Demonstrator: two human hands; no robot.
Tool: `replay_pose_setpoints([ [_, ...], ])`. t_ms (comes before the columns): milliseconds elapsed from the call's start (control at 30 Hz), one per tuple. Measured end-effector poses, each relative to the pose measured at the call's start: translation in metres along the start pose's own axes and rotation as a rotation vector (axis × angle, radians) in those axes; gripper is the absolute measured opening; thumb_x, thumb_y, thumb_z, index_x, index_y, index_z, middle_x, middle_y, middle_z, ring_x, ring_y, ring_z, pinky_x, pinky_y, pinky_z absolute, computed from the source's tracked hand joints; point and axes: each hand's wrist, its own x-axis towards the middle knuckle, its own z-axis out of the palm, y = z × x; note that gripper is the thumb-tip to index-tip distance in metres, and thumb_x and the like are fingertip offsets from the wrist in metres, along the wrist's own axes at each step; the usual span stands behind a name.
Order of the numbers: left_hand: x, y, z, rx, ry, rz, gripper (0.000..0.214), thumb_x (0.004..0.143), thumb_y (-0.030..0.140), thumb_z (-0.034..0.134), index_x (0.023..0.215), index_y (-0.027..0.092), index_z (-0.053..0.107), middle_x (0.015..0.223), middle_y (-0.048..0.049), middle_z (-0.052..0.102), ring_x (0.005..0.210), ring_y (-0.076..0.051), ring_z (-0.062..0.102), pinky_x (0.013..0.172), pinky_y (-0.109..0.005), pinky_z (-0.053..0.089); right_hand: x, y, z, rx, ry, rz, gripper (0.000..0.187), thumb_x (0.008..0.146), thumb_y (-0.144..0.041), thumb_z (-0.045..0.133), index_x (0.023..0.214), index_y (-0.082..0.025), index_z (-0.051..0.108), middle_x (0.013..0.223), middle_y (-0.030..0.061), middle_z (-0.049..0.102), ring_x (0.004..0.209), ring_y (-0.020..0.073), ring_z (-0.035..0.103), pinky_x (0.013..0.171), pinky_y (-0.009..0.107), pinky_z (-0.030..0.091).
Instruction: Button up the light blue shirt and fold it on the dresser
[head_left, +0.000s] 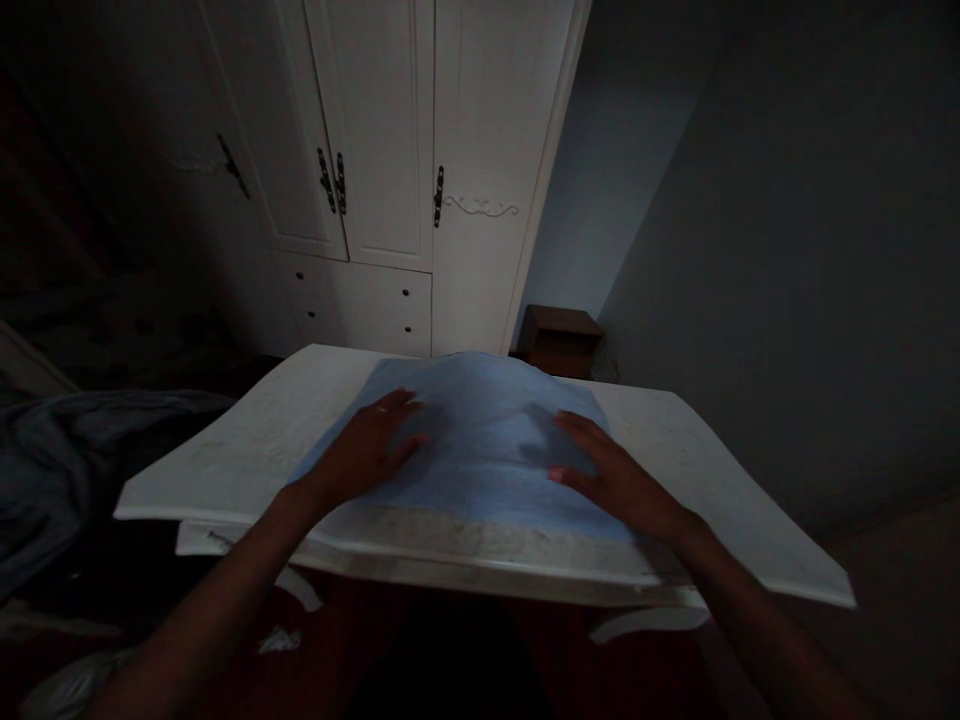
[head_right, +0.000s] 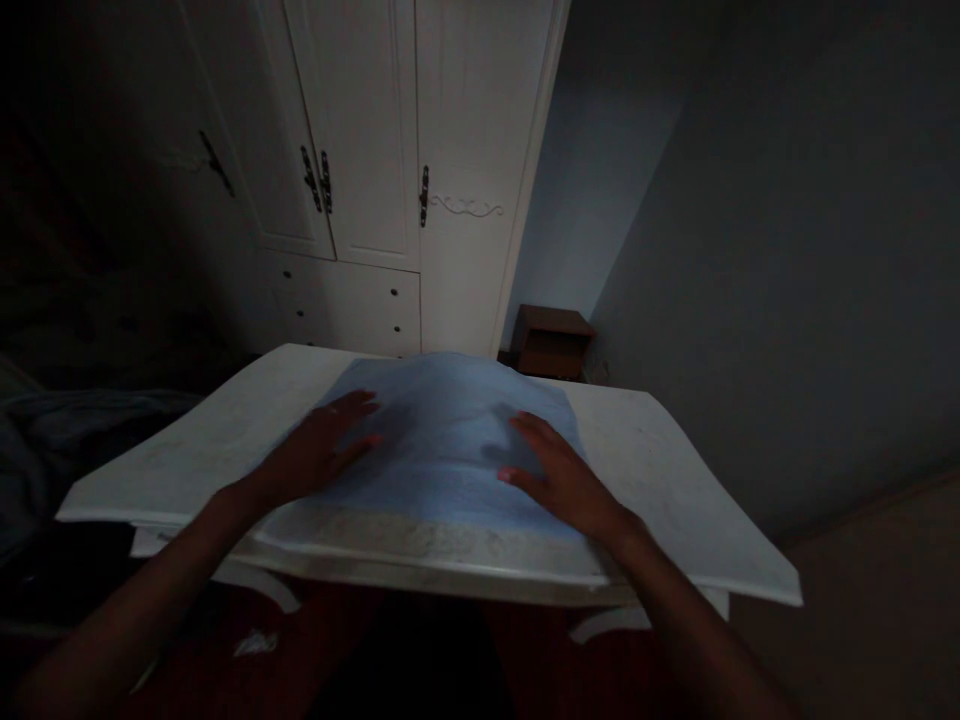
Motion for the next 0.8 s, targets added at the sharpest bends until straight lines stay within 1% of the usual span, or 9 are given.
replay_pose_setpoints([
  [67,0.021,0.008,0.021,0.017,-0.118,0.139,0.066,0.092,0.061,0.038,0.141,0.018,0.048,0.155,-0.0131,0.034,0.145,-0.029,0.028,0.118,-0.046,0.022,0.029,-0.017,0.031,-0.076,-0.008,-0.135,0.071,0.09,-0.06,0.052,0.15,-0.026,0.035,0.16,0.0086,0.025,0.146,0.0337,0.022,0.118,0.055,0.022],
  [133,0.032,0.01,0.039,0.057,-0.23,0.21,0.072,0.091,0.064,0.038,0.146,0.016,0.041,0.157,-0.0161,0.027,0.147,-0.031,0.02,0.119,-0.05,0.015,0.047,-0.022,0.059,-0.142,-0.04,-0.202,0.072,0.093,-0.061,0.045,0.152,-0.022,0.03,0.161,0.0116,0.018,0.148,0.0333,0.015,0.118,0.056,0.018],
  [200,0.032,0.008,0.053,0.095,-0.308,0.237,0.076,0.091,0.067,0.034,0.149,0.016,0.035,0.158,-0.0176,0.023,0.148,-0.031,0.017,0.119,-0.051,0.012,0.05,-0.019,0.08,-0.198,-0.117,-0.22,0.074,0.095,-0.061,0.041,0.153,-0.017,0.029,0.161,0.0159,0.016,0.148,0.033,0.014,0.118,0.057,0.017],
  [267,0.025,0.004,0.062,0.113,-0.334,0.249,0.077,0.092,0.067,0.03,0.152,0.018,0.028,0.158,-0.0167,0.02,0.148,-0.028,0.015,0.12,-0.049,0.011,0.043,-0.011,0.09,-0.244,-0.17,-0.224,0.071,0.097,-0.059,0.037,0.153,-0.017,0.027,0.159,0.0172,0.019,0.148,0.0311,0.016,0.119,0.056,0.017],
  [367,0.016,0.0,0.067,0.113,-0.328,0.258,0.081,0.092,0.069,0.029,0.155,0.02,0.019,0.16,-0.016,0.014,0.149,-0.028,0.01,0.12,-0.047,0.009,0.024,0.002,0.09,-0.296,-0.172,-0.227,0.068,0.098,-0.056,0.035,0.154,-0.019,0.025,0.159,0.0153,0.021,0.148,0.029,0.017,0.119,0.054,0.018],
  [500,0.013,-0.014,0.062,0.133,-0.35,0.279,0.085,0.089,0.072,0.03,0.155,0.021,0.015,0.16,-0.0146,0.011,0.149,-0.029,0.008,0.12,-0.046,0.01,0.005,0.016,0.079,-0.353,-0.179,-0.216,0.068,0.098,-0.055,0.037,0.155,-0.024,0.018,0.161,0.0111,0.017,0.148,0.0282,0.015,0.12,0.053,0.019],
  [567,0.009,-0.03,0.057,0.173,-0.312,0.243,0.08,0.092,0.069,0.028,0.155,0.021,0.018,0.16,-0.013,0.014,0.149,-0.028,0.01,0.12,-0.045,0.012,-0.002,0.021,0.074,-0.385,-0.189,-0.203,0.067,0.099,-0.054,0.037,0.156,-0.027,0.013,0.161,0.0089,0.014,0.148,0.0268,0.014,0.12,0.052,0.019],
  [700,-0.01,-0.069,0.048,0.256,-0.171,0.084,0.073,0.095,0.064,0.024,0.152,0.018,0.03,0.158,-0.0137,0.025,0.147,-0.029,0.02,0.119,-0.046,0.019,-0.016,0.035,0.064,-0.424,-0.2,-0.156,0.067,0.1,-0.053,0.036,0.155,-0.032,0.005,0.162,0.0044,0.01,0.148,0.0258,0.013,0.121,0.052,0.018],
  [800,-0.024,-0.084,0.04,0.264,-0.118,0.069,0.071,0.095,0.064,0.027,0.149,0.019,0.037,0.155,-0.0125,0.033,0.145,-0.029,0.029,0.118,-0.046,0.023,-0.028,0.047,0.055,-0.424,-0.19,-0.095,0.067,0.099,-0.053,0.036,0.155,-0.036,0.003,0.162,0.0012,0.009,0.148,0.0264,0.015,0.12,0.053,0.02],
])
